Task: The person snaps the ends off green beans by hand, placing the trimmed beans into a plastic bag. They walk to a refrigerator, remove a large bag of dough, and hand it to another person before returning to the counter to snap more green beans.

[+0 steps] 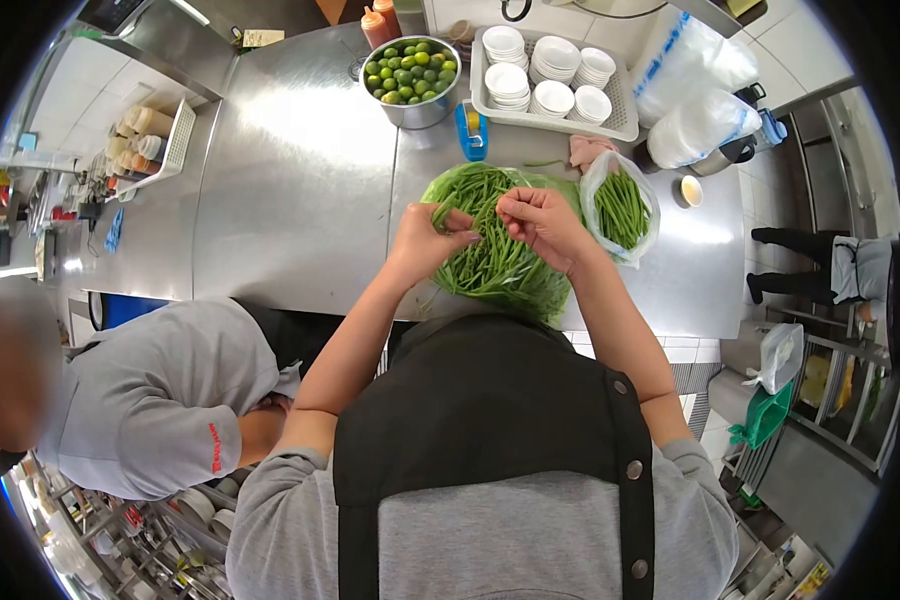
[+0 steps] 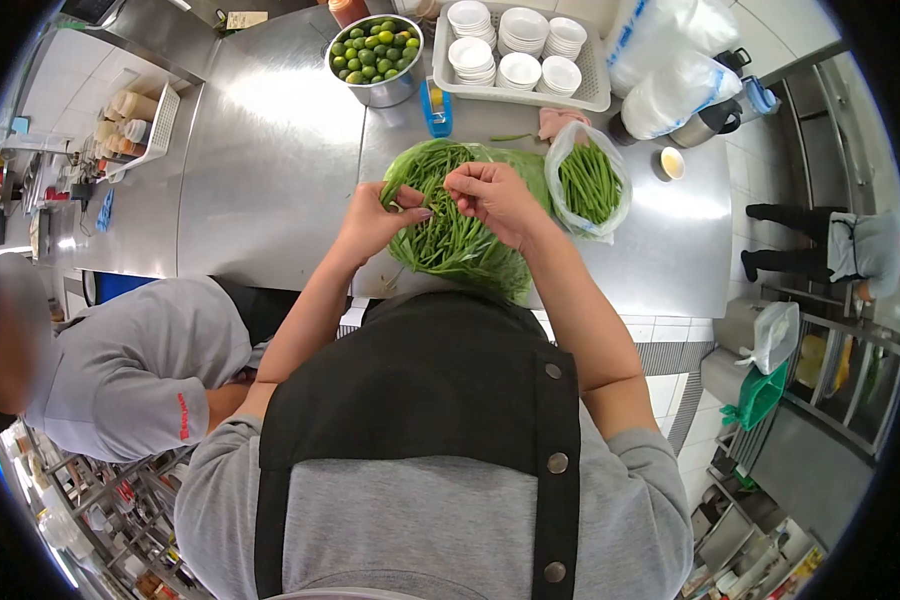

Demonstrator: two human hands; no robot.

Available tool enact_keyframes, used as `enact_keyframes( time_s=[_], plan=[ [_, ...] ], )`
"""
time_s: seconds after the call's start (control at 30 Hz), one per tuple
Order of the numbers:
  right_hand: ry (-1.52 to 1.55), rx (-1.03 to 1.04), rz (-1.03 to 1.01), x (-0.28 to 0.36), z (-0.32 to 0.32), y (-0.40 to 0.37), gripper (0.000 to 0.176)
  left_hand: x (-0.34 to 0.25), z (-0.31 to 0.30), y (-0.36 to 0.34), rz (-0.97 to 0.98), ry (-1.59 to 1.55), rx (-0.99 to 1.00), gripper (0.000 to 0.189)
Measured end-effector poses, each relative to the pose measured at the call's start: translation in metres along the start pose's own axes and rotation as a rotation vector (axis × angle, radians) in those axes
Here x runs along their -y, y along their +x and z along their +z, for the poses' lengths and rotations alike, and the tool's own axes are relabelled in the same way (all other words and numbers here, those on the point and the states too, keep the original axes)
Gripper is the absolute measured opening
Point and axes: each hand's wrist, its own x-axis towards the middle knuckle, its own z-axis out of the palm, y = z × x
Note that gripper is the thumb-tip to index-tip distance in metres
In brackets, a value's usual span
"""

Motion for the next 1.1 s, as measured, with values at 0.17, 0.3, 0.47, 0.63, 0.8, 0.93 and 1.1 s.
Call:
enact_keyframes(
  time_s=[0.17, 0.3, 0.47, 0.63, 0.8, 0.93, 1.1],
  plan=[
    [-0.375, 0.01, -0.135, -0.02, 0.001, 0.003, 0.007, -0.019, -0.007, 0.005, -0.161, -0.415, -0.114, 0.02],
    [-0.35, 0.01, -0.182, -0.019, 0.021, 0.001, 0.016, -0.013, -0.009, 0.013, -0.12, -0.752, -0.156, 0.024],
    [-0.434, -0.062, -0.29, -0.015, 0.039, -0.008, 0.021, -0.02, -0.006, 0.017, -0.085, -0.853, -0.215, 0.023],
    [-0.557, -0.221, -0.502, -0.017, 0.044, -0.007, 0.014, -0.02, -0.002, 0.017, -0.106, -0.919, -0.247, 0.022],
    [-0.43, -0.125, -0.689, -0.004, 0.041, -0.009, 0.006, -0.021, -0.004, 0.015, -0.17, -1.047, -0.184, 0.019],
    [-0.019, -0.227, -0.682, -0.001, 0.031, -0.004, 0.006, -0.011, -0.004, 0.02, -0.263, -1.202, -0.146, 0.02],
    [-0.608, -0.192, -0.416, 0.018, 0.003, -0.011, 0.009, 0.003, -0.011, 0.017, -0.345, -1.291, -0.057, 0.017]
  ],
)
